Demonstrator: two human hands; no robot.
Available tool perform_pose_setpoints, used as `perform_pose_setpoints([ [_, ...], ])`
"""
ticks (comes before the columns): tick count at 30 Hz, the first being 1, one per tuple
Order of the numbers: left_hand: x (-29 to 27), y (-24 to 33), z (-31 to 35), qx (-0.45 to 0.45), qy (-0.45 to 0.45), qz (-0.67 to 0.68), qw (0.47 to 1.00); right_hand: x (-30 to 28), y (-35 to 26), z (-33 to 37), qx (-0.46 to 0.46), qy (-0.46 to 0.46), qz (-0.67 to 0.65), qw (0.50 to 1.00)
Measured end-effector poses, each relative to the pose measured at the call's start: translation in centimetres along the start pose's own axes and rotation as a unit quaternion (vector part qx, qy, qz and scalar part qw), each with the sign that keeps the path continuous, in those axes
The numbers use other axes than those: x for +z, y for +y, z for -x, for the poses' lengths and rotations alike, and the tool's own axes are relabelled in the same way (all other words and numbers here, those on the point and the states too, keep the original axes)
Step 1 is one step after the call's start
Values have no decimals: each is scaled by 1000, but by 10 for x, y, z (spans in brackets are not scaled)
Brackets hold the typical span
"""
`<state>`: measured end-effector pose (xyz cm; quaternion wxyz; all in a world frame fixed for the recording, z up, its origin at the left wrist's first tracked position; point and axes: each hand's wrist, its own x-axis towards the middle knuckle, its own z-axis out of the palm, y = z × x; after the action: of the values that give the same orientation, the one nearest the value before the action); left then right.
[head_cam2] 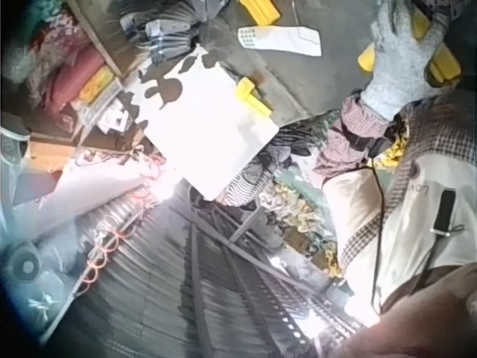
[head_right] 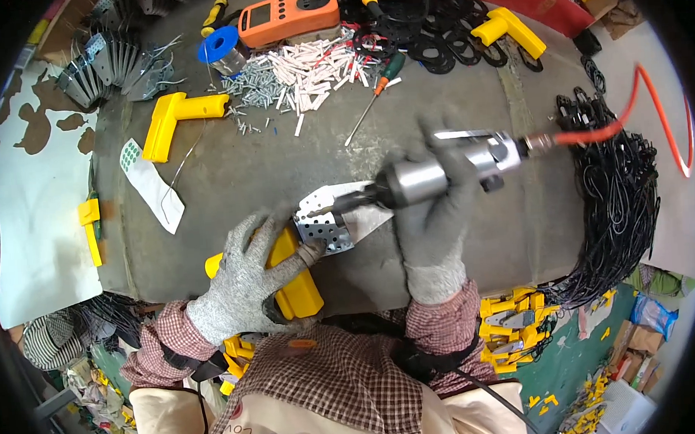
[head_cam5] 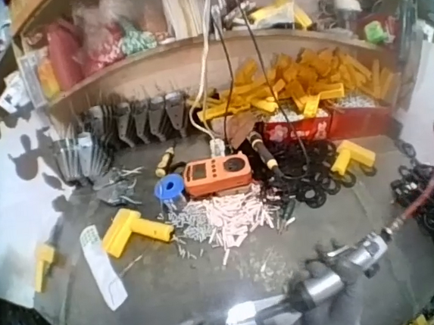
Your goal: Assembling electronic hardware components into yellow plastic housings using various tools.
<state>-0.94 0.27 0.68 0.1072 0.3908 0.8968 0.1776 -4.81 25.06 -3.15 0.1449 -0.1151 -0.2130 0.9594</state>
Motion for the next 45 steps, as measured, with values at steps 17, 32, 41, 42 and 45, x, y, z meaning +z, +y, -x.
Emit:
perform_pose_setpoints([
  [17,2,5,-5,-20,35,23,999,-19,-16,10,79,7,-109,991],
  [32,-39,17,-85,-191,1,90,977,-23,-128,-65,-173,20,739,650],
  [41,-48,-3,-61,-198,171,-28,965,24,-49,84,-152,-459,777,404],
  [42,-36,-22,-90,-186,177,-51,965,25,-39,92,-120,-544,752,352],
  [45,-13,-71,-126,-212,155,-70,962,11,-39,59,-140,-614,708,319],
])
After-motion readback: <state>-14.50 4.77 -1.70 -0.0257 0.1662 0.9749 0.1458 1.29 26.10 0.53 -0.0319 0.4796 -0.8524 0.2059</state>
